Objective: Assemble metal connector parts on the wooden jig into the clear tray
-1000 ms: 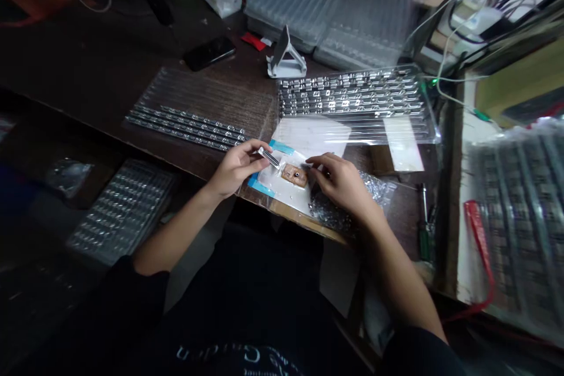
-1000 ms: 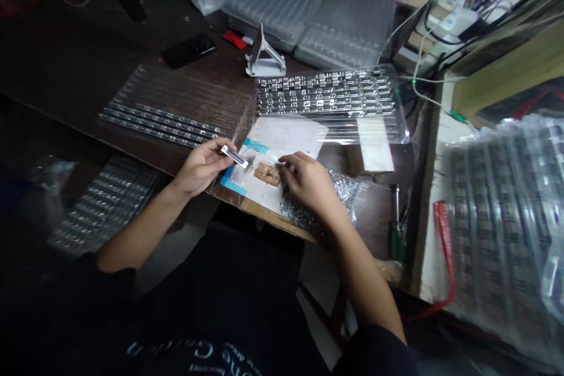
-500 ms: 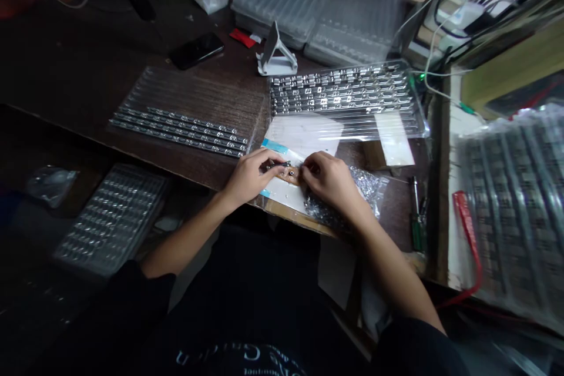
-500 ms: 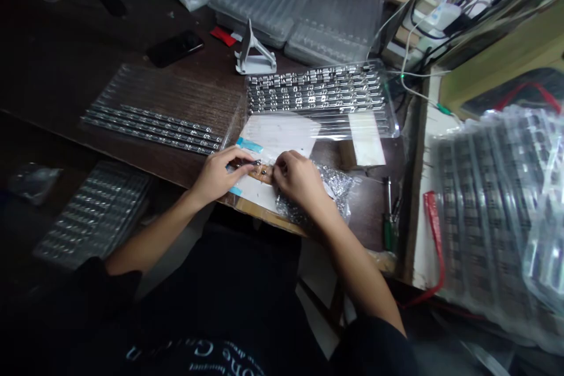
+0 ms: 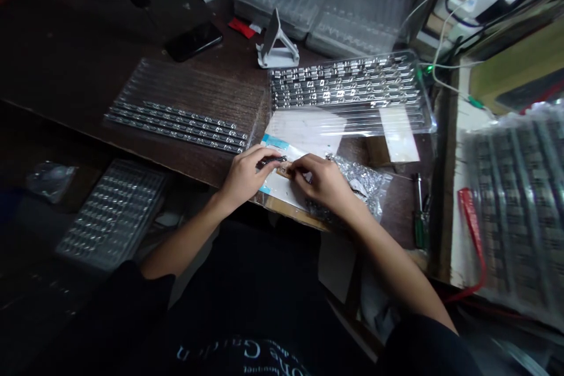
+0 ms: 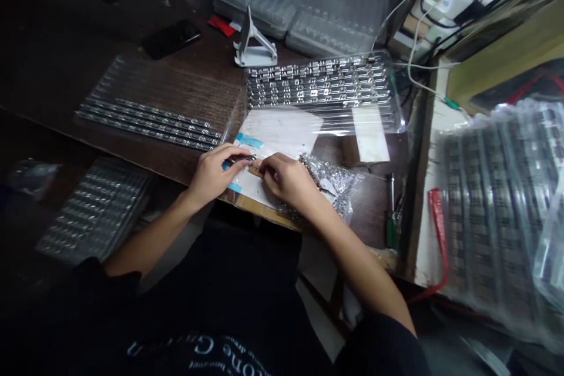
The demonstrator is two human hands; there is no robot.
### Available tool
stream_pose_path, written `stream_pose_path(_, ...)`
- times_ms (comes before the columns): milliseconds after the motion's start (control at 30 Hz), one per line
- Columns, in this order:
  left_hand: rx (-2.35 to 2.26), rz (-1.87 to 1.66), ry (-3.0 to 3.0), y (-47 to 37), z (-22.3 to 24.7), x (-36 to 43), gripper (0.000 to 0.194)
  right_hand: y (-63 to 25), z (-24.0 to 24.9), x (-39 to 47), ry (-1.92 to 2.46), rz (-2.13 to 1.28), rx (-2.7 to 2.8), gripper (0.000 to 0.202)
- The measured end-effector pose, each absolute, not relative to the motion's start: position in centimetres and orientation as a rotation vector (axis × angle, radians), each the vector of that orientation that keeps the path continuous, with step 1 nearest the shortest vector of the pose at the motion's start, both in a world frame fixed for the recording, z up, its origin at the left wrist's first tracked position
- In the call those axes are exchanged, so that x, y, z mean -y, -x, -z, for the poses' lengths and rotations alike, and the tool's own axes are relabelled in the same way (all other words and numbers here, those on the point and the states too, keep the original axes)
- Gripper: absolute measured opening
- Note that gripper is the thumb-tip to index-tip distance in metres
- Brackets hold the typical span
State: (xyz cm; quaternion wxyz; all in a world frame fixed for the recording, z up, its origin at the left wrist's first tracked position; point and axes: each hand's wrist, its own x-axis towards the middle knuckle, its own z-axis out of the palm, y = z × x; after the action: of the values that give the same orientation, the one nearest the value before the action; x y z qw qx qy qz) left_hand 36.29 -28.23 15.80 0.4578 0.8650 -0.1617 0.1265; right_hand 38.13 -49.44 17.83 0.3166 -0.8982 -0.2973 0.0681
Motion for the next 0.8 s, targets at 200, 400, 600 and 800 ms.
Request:
stream_pose_path(200, 0.391, -0.301, -2.158, -36.3, -15.7, 28.3, 0.010, -37.1, -18.6, 48.4, 2.761, -0.128, 1.090, 0.024)
stream_pose_path(400, 0.423, -0.296, -2.134, -36.4, -15.7, 28.2, 0.012, -37.1, -20.3, 49.5, 2.716, -0.258, 1.008, 0.027)
stream_pose_path(600, 0.547, -0.221, -2.075, -36.6, -15.8, 28.5, 0.010, -37.9, -21.4, 53.3, 2.846, -0.403, 0.729, 0.018)
stream_pose_path(800, 0.579, -0.231, -2.109, -36.6, -15.8, 28.8, 0.011, -38.2, -20.7, 53.8, 2.744, -0.473, 0.751, 0.011)
